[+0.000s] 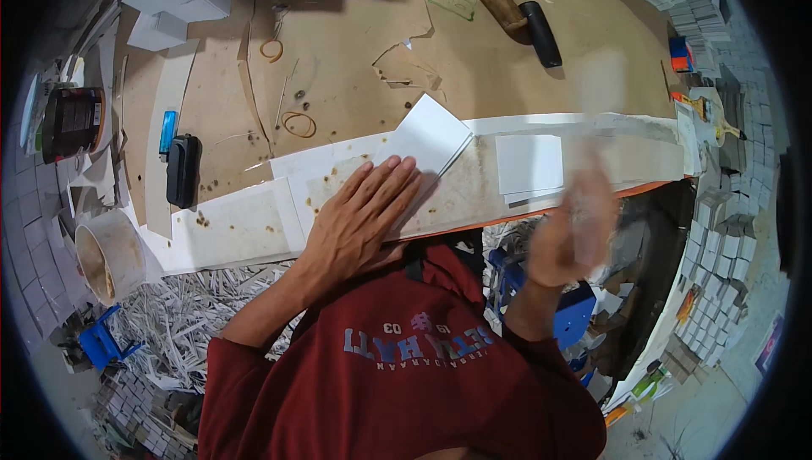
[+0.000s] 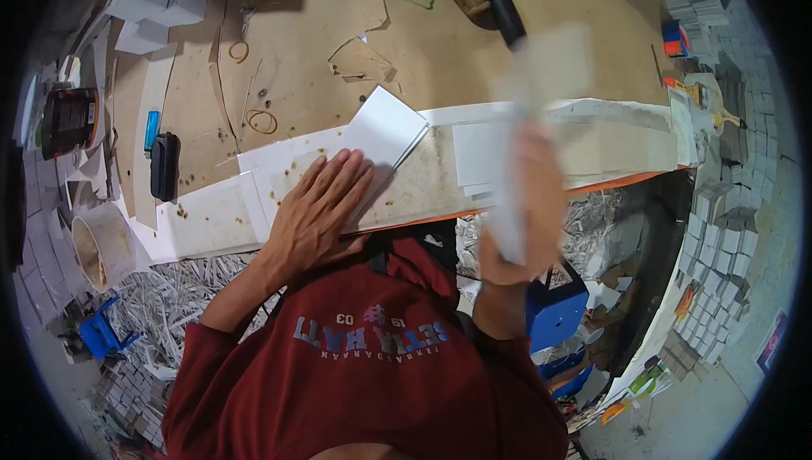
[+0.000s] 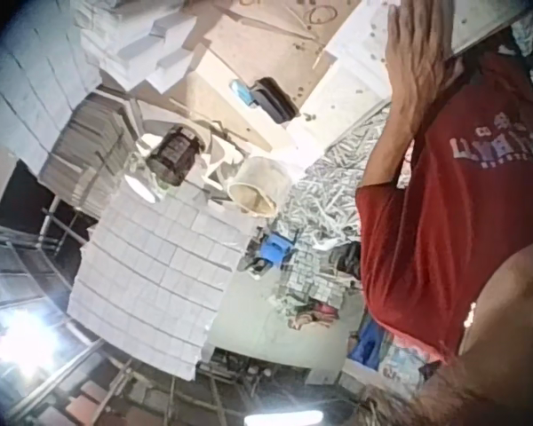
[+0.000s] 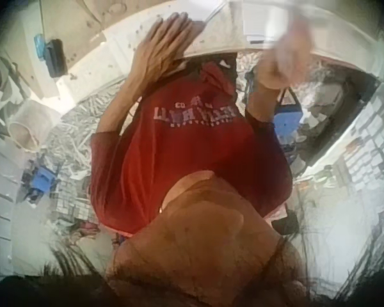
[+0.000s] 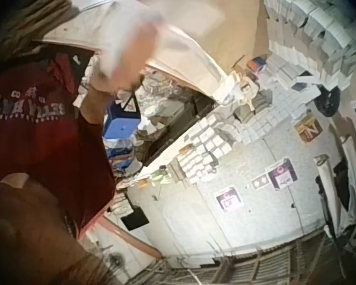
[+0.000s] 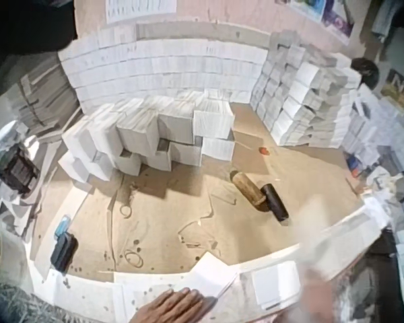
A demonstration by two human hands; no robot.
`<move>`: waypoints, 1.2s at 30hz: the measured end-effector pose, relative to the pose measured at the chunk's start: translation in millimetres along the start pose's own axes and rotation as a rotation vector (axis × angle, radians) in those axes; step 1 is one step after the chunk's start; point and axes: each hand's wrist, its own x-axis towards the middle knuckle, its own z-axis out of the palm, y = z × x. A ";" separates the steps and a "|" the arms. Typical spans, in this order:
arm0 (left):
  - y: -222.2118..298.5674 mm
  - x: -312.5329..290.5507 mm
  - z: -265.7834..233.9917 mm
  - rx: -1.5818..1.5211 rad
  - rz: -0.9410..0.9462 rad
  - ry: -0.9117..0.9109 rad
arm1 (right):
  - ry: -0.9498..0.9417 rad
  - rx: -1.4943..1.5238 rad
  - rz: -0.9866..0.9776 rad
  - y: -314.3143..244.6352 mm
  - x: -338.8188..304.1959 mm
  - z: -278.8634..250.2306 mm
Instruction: Applying glue with a brush to the edges of stacked paper strips and then organizing the pads.
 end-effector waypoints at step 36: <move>0.4 8.5 4.9 0.098 0.050 0.038 | 0.457 -0.287 0.344 23.6 6.7 -37.7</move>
